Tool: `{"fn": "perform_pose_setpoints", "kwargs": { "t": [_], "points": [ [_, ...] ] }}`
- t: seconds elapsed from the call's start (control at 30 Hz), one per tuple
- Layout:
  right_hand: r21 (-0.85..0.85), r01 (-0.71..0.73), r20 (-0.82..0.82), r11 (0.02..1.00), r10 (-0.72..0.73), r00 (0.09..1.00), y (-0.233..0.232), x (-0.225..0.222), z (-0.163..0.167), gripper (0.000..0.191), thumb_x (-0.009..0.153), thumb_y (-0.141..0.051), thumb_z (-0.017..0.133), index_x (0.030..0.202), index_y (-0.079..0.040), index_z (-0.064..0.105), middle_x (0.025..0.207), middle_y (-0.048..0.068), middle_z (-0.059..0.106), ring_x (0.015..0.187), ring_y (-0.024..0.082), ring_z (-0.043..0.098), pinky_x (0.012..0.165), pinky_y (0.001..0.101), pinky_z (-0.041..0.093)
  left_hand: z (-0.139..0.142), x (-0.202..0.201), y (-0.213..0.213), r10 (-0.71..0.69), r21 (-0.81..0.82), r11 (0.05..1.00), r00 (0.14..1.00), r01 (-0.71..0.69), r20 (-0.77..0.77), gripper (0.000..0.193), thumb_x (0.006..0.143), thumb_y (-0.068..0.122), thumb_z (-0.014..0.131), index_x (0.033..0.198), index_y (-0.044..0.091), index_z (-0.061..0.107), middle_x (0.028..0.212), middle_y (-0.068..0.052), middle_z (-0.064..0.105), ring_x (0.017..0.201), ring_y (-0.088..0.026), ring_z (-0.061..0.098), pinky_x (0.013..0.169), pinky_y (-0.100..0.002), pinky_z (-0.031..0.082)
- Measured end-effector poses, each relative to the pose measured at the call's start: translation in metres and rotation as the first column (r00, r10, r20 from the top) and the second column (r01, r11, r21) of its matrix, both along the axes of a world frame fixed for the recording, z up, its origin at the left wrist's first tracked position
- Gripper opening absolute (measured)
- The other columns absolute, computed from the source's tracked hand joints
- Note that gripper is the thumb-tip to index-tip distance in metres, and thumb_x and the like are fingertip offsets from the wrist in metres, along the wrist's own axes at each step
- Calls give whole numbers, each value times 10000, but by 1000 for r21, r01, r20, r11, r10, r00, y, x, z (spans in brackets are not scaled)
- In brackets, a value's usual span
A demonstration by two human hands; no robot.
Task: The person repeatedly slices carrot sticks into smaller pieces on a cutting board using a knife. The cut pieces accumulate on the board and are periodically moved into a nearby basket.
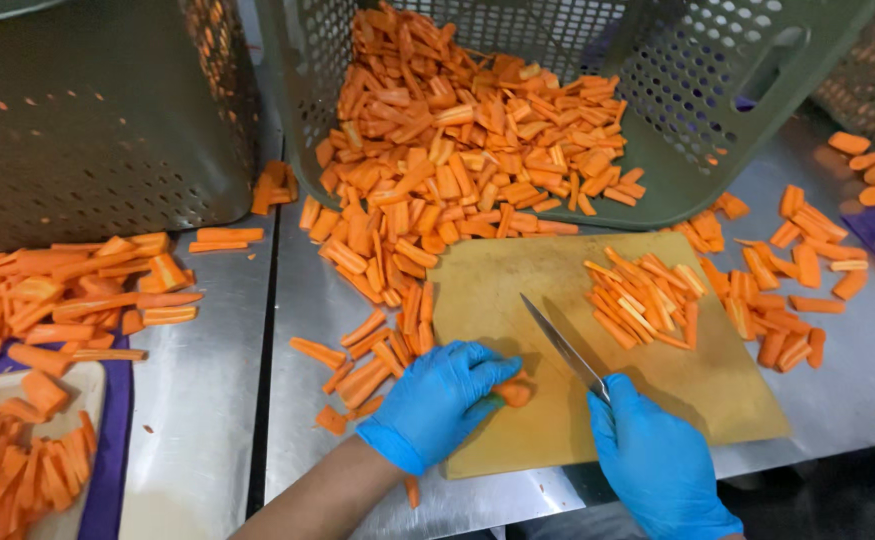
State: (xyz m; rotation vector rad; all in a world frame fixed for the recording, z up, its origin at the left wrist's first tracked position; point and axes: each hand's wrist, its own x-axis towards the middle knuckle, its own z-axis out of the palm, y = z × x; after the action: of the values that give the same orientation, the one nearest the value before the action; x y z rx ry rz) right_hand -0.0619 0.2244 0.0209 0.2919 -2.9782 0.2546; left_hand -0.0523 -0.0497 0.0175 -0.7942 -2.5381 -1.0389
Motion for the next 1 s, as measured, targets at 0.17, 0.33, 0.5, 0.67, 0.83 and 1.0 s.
{"fn": "perform_pose_setpoints", "kwargs": {
  "t": [0.17, 0.33, 0.5, 0.67, 0.83, 1.0],
  "points": [
    [-58, -1, -16, 998, 0, 1000, -3, 4, 3, 231, 941, -352, 578, 1003, -129, 577, 761, 188, 704, 676, 447, 671, 575, 581, 515, 13, 3, -6, 108, -89, 990, 993, -112, -50, 751, 737, 289, 814, 1392, 12, 575, 1379, -253, 559, 1145, -416, 559, 938, -472, 494],
    [-41, -24, -40, 999, 22, 999, -7, 5, 8, 224, 939, -348, 589, 992, -130, 581, 769, 176, 706, 676, 432, 675, 576, 562, 525, 13, 3, -2, 45, -299, 952, 998, -56, -44, 527, 836, 296, 744, 1302, 76, 633, 1128, -95, 658, 1041, -325, 597, 870, -463, 485],
    [-371, -40, 17, 928, 50, 999, -14, 4, 28, 240, 872, -312, 662, 984, -101, 646, 784, 177, 726, 739, 418, 698, 571, 499, 538, 0, 9, 5, -43, -340, 940, 985, -18, -170, 503, 887, 170, 700, 1383, 112, 644, 1037, -63, 634, 959, -277, 607, 806, -408, 514],
    [-470, -50, 74, 881, 96, 993, -50, -16, 35, 390, 775, -361, 783, 983, -65, 639, 806, 180, 697, 747, 396, 677, 632, 463, 558, 0, 5, 2, -20, -239, 971, 994, -7, -111, 403, 831, 168, 685, 1222, 78, 648, 988, -86, 629, 936, -298, 627, 797, -422, 529],
    [-306, -163, 50, 938, 187, 981, -70, -32, 28, 397, 768, -309, 790, 1077, -105, 647, 1000, 152, 695, 886, 405, 681, 701, 483, 544, 10, 2, -6, 204, -386, 891, 970, -238, -130, 272, 866, 157, 676, 1136, 125, 683, 940, -80, 629, 897, -300, 636, 738, -436, 528],
    [-229, -111, -69, 967, 97, 993, -41, -29, 30, 300, 820, -253, 725, 1091, -143, 660, 1127, 130, 660, 876, 395, 666, 715, 480, 541, 13, 7, 1, 84, -220, 971, 994, -98, -71, 303, 811, 103, 674, 1089, 172, 773, 1005, -85, 662, 928, -299, 650, 756, -413, 544]
  ]
}}
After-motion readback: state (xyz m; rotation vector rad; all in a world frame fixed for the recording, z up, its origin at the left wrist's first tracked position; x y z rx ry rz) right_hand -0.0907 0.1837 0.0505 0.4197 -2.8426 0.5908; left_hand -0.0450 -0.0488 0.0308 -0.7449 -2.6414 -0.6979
